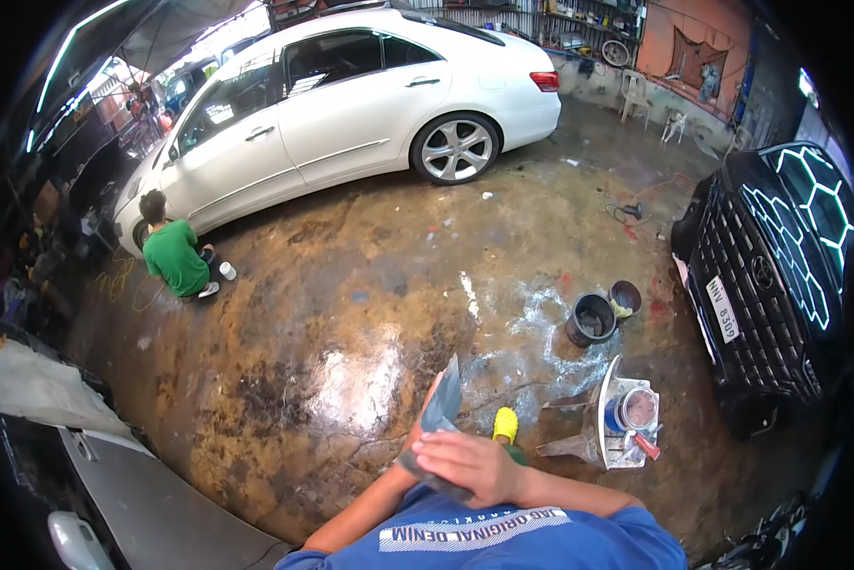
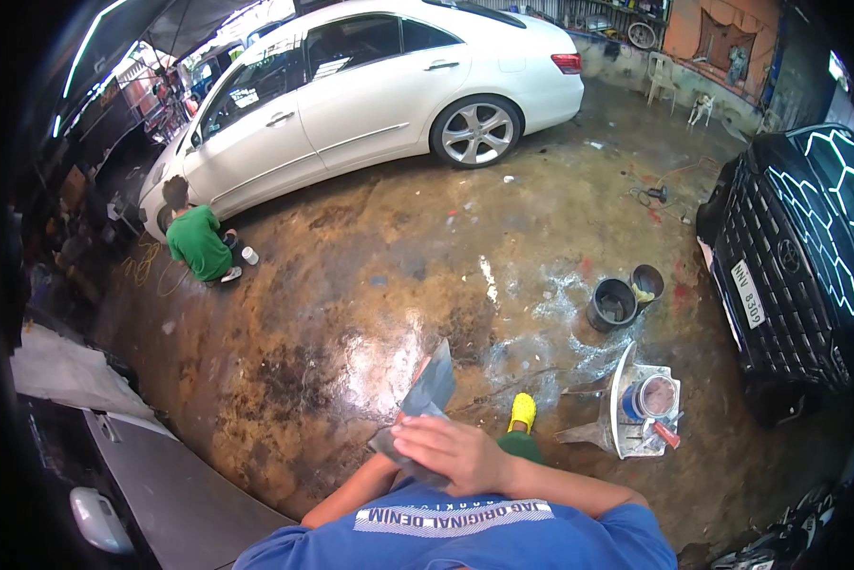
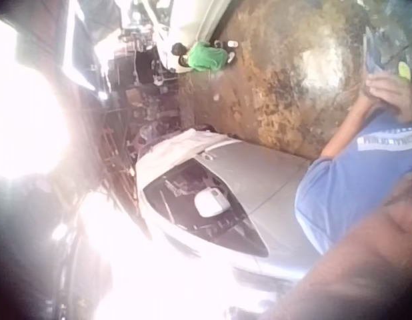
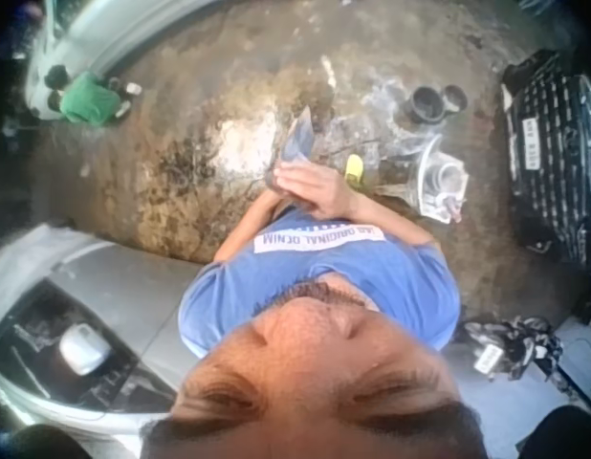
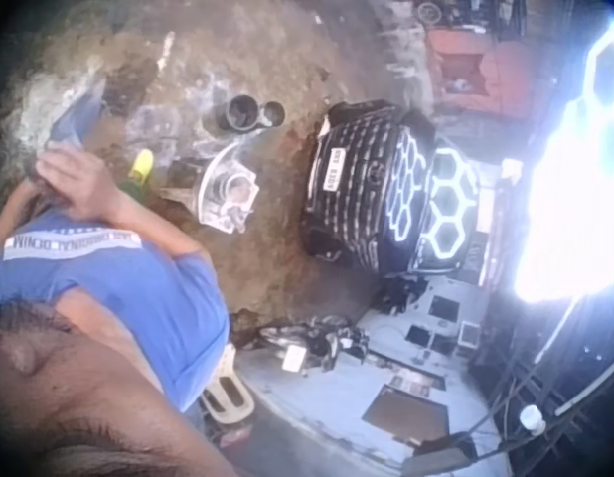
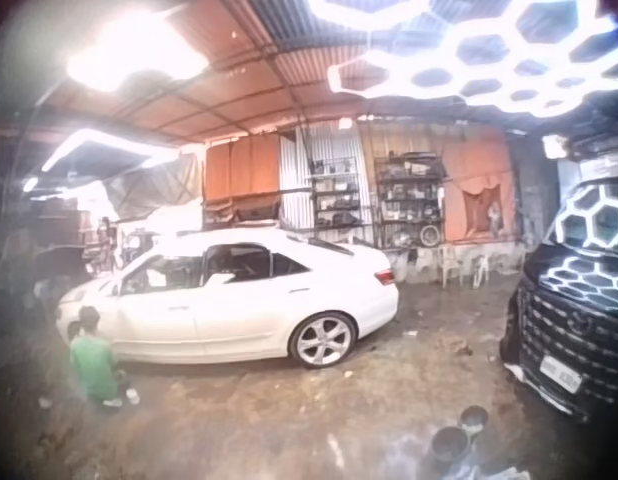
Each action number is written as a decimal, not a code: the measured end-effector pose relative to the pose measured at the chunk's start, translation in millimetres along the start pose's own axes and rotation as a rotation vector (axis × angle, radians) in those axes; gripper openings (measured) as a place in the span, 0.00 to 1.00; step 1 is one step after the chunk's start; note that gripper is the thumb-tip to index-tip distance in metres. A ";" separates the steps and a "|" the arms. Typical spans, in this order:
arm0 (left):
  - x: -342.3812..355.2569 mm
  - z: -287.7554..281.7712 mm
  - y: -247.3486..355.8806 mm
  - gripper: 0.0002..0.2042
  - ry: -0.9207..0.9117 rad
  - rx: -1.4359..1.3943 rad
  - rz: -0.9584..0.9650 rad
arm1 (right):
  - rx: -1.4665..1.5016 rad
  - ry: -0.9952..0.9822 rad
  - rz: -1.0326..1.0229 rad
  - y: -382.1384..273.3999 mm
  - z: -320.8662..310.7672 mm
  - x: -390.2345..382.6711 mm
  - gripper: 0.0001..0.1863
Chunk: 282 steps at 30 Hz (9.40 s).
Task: The person rubs two metal spreaders together, scoops body filler from a can onto one spreader, squeezes hardener paste from a tube onto the filler, and mixes the compound using both spreaders.
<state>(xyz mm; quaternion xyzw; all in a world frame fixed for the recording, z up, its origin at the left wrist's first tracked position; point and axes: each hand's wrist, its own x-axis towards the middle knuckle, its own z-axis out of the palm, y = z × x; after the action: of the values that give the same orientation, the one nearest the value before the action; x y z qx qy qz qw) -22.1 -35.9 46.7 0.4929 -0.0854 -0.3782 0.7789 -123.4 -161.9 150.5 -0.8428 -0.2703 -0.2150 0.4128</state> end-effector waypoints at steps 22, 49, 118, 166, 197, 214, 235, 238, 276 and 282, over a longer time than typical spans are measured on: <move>-31.1 31.1 42.1 0.42 -0.151 0.698 0.480 | 0.137 0.505 0.496 56.4 18.2 -2.0 0.21; -35.8 11.0 69.5 0.26 -0.026 1.041 0.425 | 0.511 0.851 0.669 122.9 -47.9 14.0 0.30; -4.7 -19.8 69.7 0.09 0.233 0.606 0.190 | 0.734 0.818 0.817 76.6 -41.0 -33.7 0.09; -64.0 -183.2 -151.0 0.32 -0.094 0.273 -1.213 | 0.931 1.204 0.877 65.0 -43.9 -37.8 0.13; 8.3 -16.3 36.2 0.39 -0.239 0.382 -0.133 | -0.008 0.053 0.013 7.6 2.0 14.6 0.24; -6.5 -35.6 29.3 0.46 -0.089 0.083 0.059 | 0.008 0.077 0.029 12.4 14.7 7.5 0.28; -12.9 -11.8 40.3 0.50 -0.265 0.548 0.316 | 0.036 0.385 0.360 62.8 12.6 12.1 0.25; -7.0 -20.5 33.5 0.47 -0.233 0.390 -0.001 | -0.036 0.282 0.081 21.5 25.3 12.3 0.23; -7.3 -5.1 22.7 0.38 -0.216 0.821 0.499 | -0.078 0.095 0.021 24.7 19.4 23.2 0.21; -16.7 6.9 51.3 0.39 -0.110 0.451 -0.032 | -0.118 0.132 0.129 4.2 16.1 30.1 0.20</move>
<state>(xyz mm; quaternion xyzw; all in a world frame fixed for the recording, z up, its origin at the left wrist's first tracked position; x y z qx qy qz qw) -11.3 -17.8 96.9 0.6343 -0.2022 -0.3880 0.6373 -95.6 -142.6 156.6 -0.8652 -0.1746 -0.2586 0.3925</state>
